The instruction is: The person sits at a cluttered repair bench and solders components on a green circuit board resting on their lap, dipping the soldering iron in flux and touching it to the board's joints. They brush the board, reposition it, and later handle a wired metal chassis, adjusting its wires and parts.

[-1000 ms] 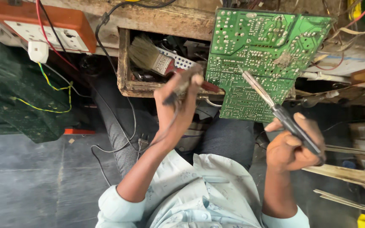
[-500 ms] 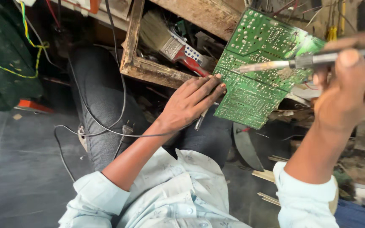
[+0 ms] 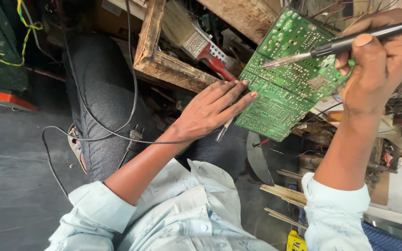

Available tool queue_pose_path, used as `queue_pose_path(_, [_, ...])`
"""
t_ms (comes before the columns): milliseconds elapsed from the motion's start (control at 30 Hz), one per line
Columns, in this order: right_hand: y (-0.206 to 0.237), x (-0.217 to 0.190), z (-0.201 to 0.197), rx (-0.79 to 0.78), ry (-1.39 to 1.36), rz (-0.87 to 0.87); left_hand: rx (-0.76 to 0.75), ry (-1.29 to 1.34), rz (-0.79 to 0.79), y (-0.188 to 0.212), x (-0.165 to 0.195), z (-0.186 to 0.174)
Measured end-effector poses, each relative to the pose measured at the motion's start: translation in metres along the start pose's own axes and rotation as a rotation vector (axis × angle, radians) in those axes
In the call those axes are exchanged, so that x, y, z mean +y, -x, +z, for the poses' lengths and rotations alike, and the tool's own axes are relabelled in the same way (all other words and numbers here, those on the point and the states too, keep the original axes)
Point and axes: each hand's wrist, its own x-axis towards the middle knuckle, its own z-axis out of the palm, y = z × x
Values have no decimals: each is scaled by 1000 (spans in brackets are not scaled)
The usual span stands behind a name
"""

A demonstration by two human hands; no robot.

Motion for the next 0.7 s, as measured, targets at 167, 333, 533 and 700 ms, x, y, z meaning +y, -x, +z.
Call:
queue_pose_path(167, [3,4,-2,-3,-38,-5,3,-24,-5,1,1,-2])
queue_pose_path(333, [5,6,-2,8,-55,47,36,-12,-29,-2,3,0])
queue_pose_path(533, [8,7,-8,25,-80,56,46,-22,-53,-5,5,-5])
queue_pose_path(700, [8,3,-4,5,-62,56,151,146,-191,-21,17,-18])
